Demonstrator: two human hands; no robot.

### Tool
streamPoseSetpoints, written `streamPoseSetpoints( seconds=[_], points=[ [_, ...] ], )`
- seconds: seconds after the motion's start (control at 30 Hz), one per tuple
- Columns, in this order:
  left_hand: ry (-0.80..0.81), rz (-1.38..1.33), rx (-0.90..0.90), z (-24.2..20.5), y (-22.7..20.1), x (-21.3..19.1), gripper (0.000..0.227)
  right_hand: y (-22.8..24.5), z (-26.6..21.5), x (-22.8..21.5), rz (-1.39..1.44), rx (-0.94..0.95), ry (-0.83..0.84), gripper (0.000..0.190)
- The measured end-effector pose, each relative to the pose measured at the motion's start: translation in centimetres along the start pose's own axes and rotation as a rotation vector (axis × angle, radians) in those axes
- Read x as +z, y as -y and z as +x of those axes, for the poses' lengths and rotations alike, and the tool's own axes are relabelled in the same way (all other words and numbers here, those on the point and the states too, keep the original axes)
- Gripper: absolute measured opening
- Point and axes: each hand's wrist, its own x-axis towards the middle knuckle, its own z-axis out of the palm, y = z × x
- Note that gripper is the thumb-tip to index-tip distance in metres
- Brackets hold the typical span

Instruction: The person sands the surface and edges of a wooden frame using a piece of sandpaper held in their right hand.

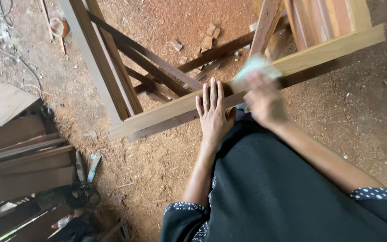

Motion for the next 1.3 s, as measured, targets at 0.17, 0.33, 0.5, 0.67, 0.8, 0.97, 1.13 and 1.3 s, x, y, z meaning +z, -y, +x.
streamPoseSetpoints(
  seconds=[0.17, 0.33, 0.5, 0.67, 0.8, 0.97, 1.13, 1.3],
  points=[
    [-0.012, -0.031, 0.012, -0.2, 0.2, -0.2, 0.099, -2.0, 1.0, -0.3, 0.105, 0.254, 0.133, 0.039],
    [-0.015, 0.002, -0.001, -0.1, 0.1, -0.2, 0.099, -0.2, -0.1, -0.5, -0.011, 0.058, 0.057, 0.041],
    [-0.018, -0.001, 0.017, -0.1, 0.1, -0.4, 0.098, -2.9, -1.3, -1.0, -0.001, 0.135, 0.044, 0.025],
    [-0.022, 0.007, 0.005, -0.1, -0.1, -0.3, 0.098, -3.2, -3.1, 1.7, -0.005, 0.113, 0.083, 0.044],
    [0.01, 0.017, -0.004, 0.0, 0.0, -0.7, 0.099, -4.3, -4.6, 1.1, 0.052, 0.119, 0.135, 0.04],
    [-0.005, 0.005, -0.009, -0.3, -0.1, -0.4, 0.099, -8.2, -4.9, 0.1, -0.147, 0.267, -0.085, 0.046],
    [-0.004, 0.007, -0.011, -0.2, -0.2, -0.4, 0.1, -4.8, -6.5, 3.5, 0.058, 0.125, 0.132, 0.045],
    [-0.026, 0.026, 0.005, -0.2, -0.1, -0.2, 0.097, -11.4, -5.9, 0.5, -0.138, 0.286, -0.151, 0.046]
  ],
)
